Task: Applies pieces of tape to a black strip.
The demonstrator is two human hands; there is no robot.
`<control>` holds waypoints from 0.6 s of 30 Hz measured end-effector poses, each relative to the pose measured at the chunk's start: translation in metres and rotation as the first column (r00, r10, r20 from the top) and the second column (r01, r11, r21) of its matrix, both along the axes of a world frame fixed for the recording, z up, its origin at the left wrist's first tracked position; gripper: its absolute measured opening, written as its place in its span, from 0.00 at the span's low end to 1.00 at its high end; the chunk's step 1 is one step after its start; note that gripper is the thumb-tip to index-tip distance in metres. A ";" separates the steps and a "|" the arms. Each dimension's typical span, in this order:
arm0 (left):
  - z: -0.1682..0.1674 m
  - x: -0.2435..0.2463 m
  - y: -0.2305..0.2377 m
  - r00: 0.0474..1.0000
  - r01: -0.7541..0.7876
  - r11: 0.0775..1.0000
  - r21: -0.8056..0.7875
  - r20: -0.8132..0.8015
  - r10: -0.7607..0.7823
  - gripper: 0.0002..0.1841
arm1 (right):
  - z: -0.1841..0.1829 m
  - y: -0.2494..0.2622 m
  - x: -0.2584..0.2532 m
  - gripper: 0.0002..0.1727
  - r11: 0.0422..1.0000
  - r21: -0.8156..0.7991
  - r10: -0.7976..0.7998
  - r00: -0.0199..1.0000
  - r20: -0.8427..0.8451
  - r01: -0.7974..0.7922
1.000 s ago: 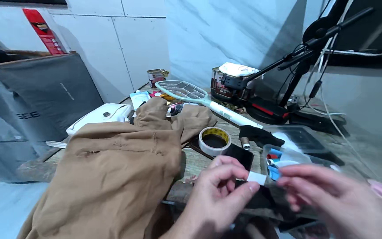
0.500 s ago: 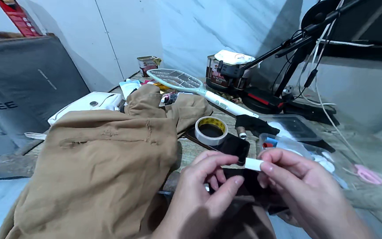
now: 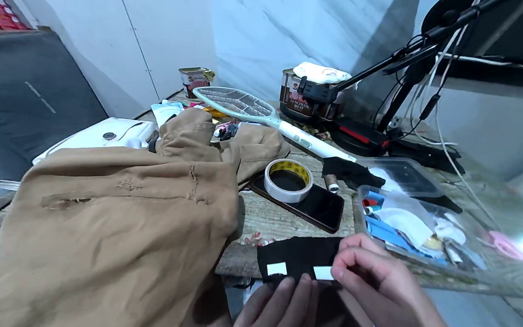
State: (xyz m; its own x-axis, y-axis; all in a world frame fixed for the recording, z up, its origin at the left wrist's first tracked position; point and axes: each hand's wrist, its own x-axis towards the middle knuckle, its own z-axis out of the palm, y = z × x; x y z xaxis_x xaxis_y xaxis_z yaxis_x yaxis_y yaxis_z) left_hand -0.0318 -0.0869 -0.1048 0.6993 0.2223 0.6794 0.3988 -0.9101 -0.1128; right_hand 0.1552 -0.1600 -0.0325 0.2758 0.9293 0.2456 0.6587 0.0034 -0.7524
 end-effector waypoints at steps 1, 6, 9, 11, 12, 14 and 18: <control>0.000 0.000 -0.001 1.000 -0.009 1.000 -0.003 0.003 0.009 0.15 | 0.000 0.000 -0.001 0.08 1.000 0.002 -0.015 1.000 -0.004 0.015; -0.001 0.001 -0.001 1.000 -0.023 1.000 -0.008 0.018 0.023 0.15 | -0.003 0.000 -0.006 0.09 0.998 0.015 -0.064 0.998 -0.020 0.064; 0.000 0.000 0.000 1.000 -0.007 1.000 -0.014 0.016 0.007 0.14 | -0.003 0.001 -0.008 0.09 0.996 0.019 -0.087 0.996 -0.029 0.087; 0.000 0.000 0.001 1.000 0.009 0.999 -0.032 0.022 -0.008 0.14 | -0.004 0.002 -0.008 0.09 0.995 0.022 -0.094 0.995 -0.030 0.094; -0.001 0.000 0.001 1.000 0.012 0.999 -0.037 0.025 -0.011 0.14 | -0.005 0.002 -0.009 0.09 0.995 0.027 -0.098 0.995 -0.029 0.099; -0.001 0.001 0.001 0.999 0.013 0.999 -0.035 0.030 -0.012 0.14 | -0.006 0.003 -0.010 0.09 0.993 0.039 -0.111 0.993 -0.026 0.112; -0.001 0.001 0.001 1.000 0.003 1.000 -0.028 0.030 -0.002 0.14 | -0.008 0.003 -0.012 0.09 0.988 0.061 -0.145 0.989 -0.010 0.145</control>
